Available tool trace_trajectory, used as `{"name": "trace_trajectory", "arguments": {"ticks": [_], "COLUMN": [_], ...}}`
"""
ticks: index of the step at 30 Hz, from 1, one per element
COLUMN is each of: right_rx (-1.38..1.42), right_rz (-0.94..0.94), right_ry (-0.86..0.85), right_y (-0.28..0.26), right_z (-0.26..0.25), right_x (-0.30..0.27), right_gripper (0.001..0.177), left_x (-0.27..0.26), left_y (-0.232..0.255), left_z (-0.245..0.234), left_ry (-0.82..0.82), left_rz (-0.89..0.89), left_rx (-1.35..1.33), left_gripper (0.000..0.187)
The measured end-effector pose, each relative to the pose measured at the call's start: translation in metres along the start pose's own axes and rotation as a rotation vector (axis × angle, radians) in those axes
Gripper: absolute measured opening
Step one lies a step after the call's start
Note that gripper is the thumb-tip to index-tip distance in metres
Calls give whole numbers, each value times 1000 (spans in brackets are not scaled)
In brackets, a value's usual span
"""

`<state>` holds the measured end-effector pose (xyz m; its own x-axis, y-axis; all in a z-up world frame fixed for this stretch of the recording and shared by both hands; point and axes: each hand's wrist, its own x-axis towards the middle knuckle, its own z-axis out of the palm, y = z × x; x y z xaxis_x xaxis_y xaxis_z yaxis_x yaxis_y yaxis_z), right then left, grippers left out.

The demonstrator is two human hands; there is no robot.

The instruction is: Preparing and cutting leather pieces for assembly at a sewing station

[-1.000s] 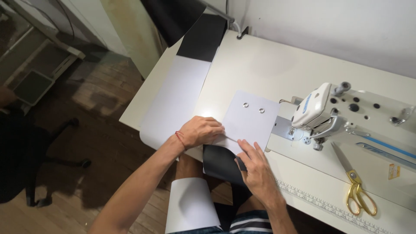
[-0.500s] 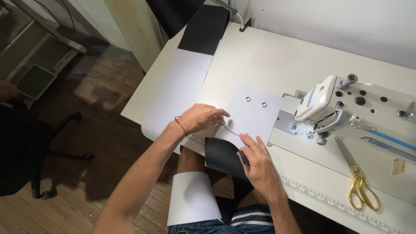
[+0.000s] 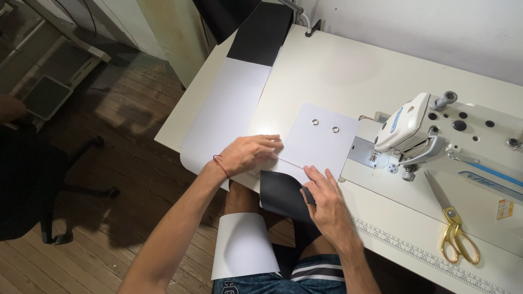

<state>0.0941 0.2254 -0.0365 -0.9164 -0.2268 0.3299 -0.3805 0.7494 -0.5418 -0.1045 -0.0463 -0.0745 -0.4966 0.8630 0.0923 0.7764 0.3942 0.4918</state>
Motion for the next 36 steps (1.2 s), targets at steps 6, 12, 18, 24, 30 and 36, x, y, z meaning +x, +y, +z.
{"name": "trace_trajectory", "arguments": {"ticks": [6,12,18,24,30,36], "right_rx": [-3,16,55,68,92,134], "right_rz": [-12,3,0,8,16,-23], "right_ry": [-3,-9,0,-22,-18,-43], "right_y": [3,0,2,4,3,4], "right_z": [2,1,-1,-1,-3,-3], "right_x": [-2,-1,-2,-1,-2,-3], "right_gripper": [14,17,17,18,18,16], "left_x": [22,89,140,135,113,116], "left_y": [-8,-18,-25,-24,-41,-28], "left_z": [-12,-6,-5,-8,14,8], "left_ry": [273,115,216,112,220,70], "left_rz": [-129,-359,-376,-490,-98,-252], "left_rx": [-27,-51,-212,-266,-43,-19], "left_gripper": [21,67,99,53,83,99]}}
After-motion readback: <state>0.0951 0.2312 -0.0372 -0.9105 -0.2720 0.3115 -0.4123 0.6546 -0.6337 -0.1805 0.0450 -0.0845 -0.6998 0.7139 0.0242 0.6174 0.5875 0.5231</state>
